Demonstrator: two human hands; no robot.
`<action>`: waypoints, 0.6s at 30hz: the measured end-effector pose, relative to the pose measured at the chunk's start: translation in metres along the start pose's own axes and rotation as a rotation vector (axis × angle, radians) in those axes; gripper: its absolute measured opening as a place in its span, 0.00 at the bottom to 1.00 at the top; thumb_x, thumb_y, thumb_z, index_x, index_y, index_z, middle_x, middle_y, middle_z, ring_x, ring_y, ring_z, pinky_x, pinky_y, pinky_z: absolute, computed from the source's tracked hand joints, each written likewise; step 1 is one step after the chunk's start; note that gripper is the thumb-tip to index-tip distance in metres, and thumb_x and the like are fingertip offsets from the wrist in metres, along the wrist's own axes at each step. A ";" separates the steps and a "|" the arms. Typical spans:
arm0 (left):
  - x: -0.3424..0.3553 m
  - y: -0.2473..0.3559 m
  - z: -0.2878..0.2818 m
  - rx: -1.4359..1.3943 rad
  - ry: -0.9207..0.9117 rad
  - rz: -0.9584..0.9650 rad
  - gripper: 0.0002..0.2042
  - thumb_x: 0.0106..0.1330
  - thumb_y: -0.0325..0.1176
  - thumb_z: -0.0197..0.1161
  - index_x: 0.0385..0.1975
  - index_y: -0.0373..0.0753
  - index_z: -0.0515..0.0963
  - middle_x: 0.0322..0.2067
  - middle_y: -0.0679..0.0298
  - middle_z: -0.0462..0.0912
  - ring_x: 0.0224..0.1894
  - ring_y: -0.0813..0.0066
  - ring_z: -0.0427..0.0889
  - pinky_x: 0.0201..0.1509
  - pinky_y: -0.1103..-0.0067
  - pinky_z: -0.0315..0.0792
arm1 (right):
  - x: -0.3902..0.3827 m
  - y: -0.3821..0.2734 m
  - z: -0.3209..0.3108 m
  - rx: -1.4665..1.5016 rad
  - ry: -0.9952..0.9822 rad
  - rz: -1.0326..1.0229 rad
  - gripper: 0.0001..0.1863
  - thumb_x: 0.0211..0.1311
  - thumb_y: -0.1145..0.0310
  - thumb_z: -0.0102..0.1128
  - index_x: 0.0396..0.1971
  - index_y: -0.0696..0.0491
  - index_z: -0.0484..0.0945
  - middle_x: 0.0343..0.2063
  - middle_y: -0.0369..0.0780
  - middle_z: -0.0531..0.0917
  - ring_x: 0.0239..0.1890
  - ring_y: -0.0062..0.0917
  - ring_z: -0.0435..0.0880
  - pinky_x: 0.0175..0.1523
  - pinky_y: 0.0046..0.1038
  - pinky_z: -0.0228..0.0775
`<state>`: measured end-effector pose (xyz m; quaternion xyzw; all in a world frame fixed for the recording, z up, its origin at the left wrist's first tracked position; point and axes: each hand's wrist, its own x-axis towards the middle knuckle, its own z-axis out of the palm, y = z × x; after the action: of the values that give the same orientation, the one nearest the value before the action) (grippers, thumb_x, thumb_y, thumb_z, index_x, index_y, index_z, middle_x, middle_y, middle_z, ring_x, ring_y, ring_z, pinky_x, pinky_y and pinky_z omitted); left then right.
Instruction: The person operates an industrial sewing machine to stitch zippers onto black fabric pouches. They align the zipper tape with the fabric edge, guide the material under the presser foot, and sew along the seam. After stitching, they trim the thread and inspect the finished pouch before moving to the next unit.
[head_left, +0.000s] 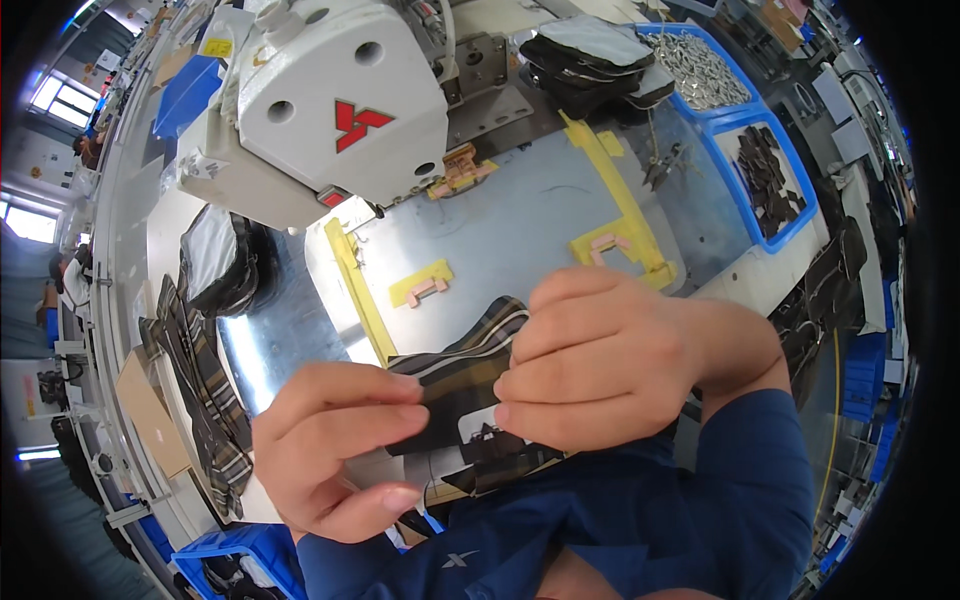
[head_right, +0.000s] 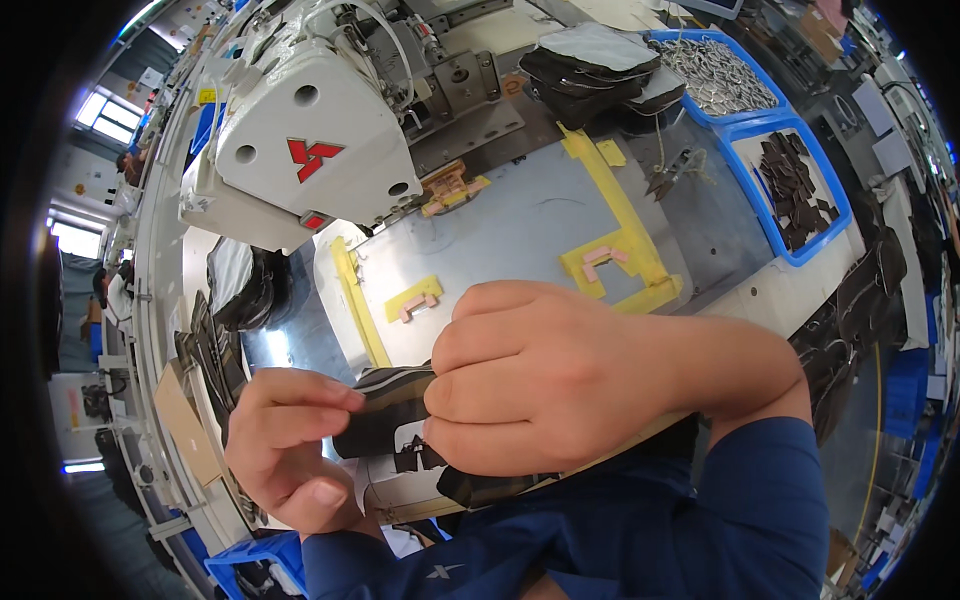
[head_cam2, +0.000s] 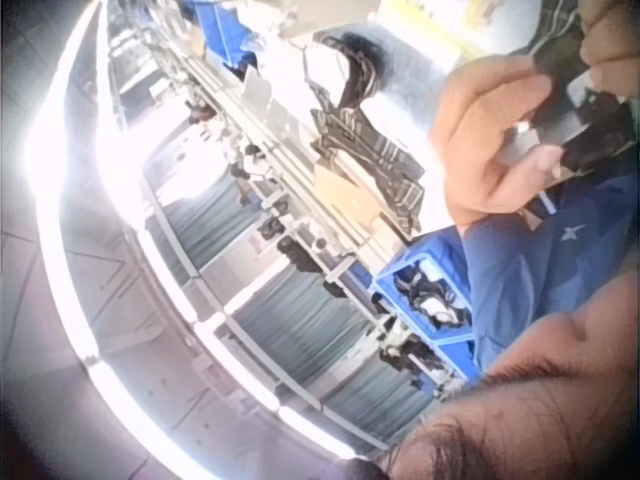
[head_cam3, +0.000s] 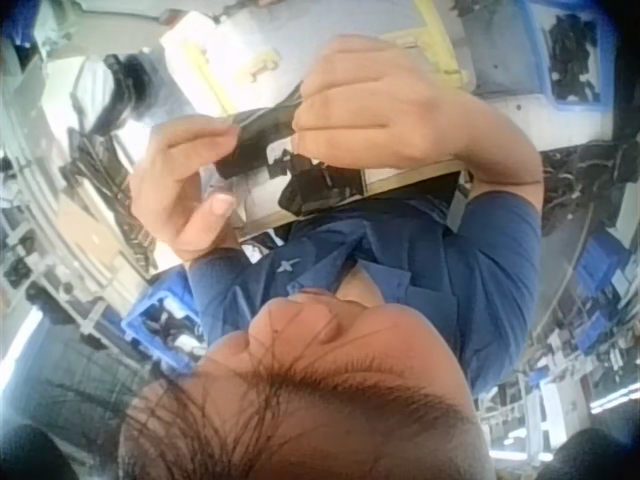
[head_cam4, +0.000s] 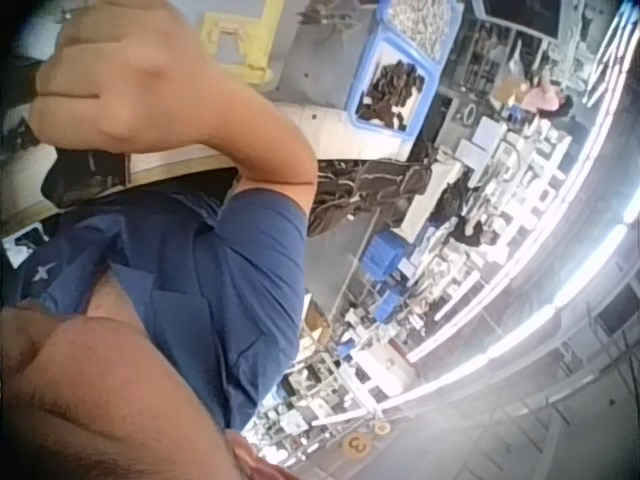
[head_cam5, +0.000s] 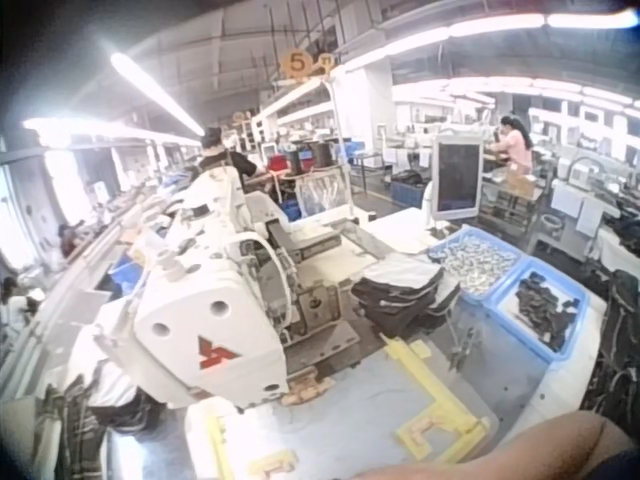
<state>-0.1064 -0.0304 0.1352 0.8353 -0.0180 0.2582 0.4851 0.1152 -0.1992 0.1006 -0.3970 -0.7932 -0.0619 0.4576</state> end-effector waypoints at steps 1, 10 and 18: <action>-0.002 0.000 0.000 -0.009 -0.002 0.001 0.18 0.51 0.30 0.82 0.41 0.34 0.88 0.42 0.48 0.88 0.39 0.61 0.89 0.40 0.76 0.81 | 0.001 0.000 0.001 0.007 0.005 -0.003 0.08 0.56 0.70 0.69 0.34 0.56 0.84 0.34 0.37 0.83 0.35 0.29 0.84 0.40 0.31 0.74; -0.005 -0.005 0.023 0.185 0.160 0.142 0.14 0.42 0.20 0.79 0.31 0.40 0.91 0.38 0.59 0.86 0.35 0.67 0.86 0.35 0.77 0.78 | 0.002 -0.003 0.006 0.001 0.021 -0.023 0.06 0.56 0.71 0.69 0.33 0.55 0.84 0.34 0.37 0.83 0.35 0.27 0.83 0.39 0.28 0.73; -0.003 -0.009 0.020 0.465 0.028 0.387 0.16 0.40 0.22 0.79 0.34 0.40 0.91 0.37 0.65 0.85 0.37 0.69 0.84 0.33 0.77 0.74 | 0.004 -0.003 0.002 0.022 -0.027 -0.026 0.03 0.60 0.75 0.69 0.33 0.55 0.88 0.35 0.38 0.87 0.34 0.26 0.85 0.37 0.28 0.73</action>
<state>-0.0978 -0.0426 0.1187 0.9013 -0.1107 0.3546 0.2226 0.1110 -0.1987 0.1033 -0.3822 -0.8050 -0.0537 0.4505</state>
